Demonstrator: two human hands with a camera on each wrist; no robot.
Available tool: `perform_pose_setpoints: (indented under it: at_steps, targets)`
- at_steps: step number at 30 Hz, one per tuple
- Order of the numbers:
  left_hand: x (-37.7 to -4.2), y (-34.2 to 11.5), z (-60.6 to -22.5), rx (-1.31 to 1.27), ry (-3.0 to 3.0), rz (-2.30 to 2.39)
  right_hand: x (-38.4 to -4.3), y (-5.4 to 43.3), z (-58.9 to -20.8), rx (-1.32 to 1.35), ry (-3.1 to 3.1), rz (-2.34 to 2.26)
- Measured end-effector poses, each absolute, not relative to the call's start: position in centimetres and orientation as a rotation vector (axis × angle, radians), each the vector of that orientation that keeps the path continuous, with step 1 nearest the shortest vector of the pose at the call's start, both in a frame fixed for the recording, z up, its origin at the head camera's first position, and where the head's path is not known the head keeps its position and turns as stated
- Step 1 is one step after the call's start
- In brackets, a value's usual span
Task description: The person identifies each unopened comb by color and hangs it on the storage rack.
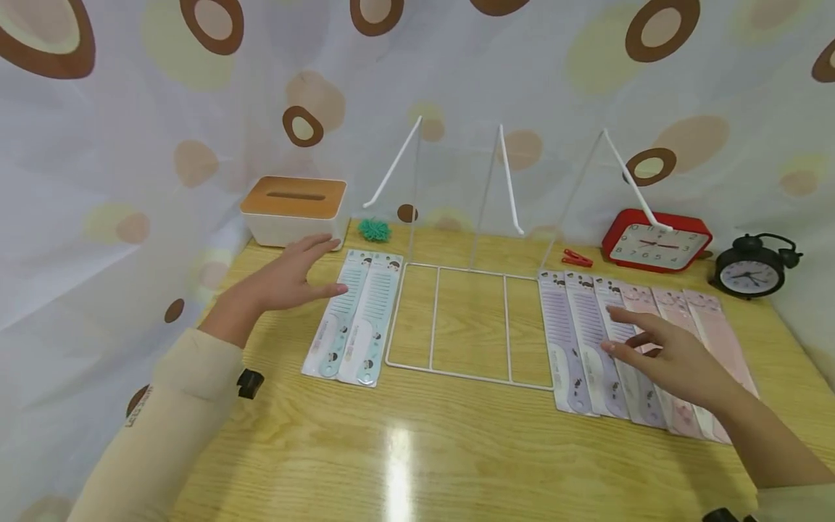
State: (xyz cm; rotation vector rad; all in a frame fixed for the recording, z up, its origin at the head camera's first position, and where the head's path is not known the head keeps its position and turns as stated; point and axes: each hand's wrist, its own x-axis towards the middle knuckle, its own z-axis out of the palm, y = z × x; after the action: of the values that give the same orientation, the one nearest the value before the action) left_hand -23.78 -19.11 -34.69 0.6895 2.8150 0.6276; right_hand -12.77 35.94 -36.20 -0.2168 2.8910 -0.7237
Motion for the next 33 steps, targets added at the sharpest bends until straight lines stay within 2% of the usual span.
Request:
perform_pose_setpoints:
  at_steps: [5, 16, 22, 27, 33]
  targets:
    - [-26.3, -18.3, -36.0, 0.664, 2.713, 0.749, -13.1, 33.9, -38.8, -0.21, 2.773, -0.957]
    - [-29.9, -17.1, -38.0, 0.434, 2.572, 0.925, -12.7, 31.5, -43.2, -0.304, 2.54, -1.496]
    - [-31.0, -17.6, -39.2, 0.35, 2.516, 0.989, -12.5, 30.5, -43.6, -0.256, 2.476, -1.572]
    - [-31.6, -18.0, -40.7, 0.405, 2.544, 0.978, -12.4, 30.1, -43.4, -0.201, 2.449, -1.531]
    - [-32.4, -17.6, -41.9, 0.472, 2.569, 0.999, -11.8, 30.3, -43.4, -0.258, 2.518, -1.487]
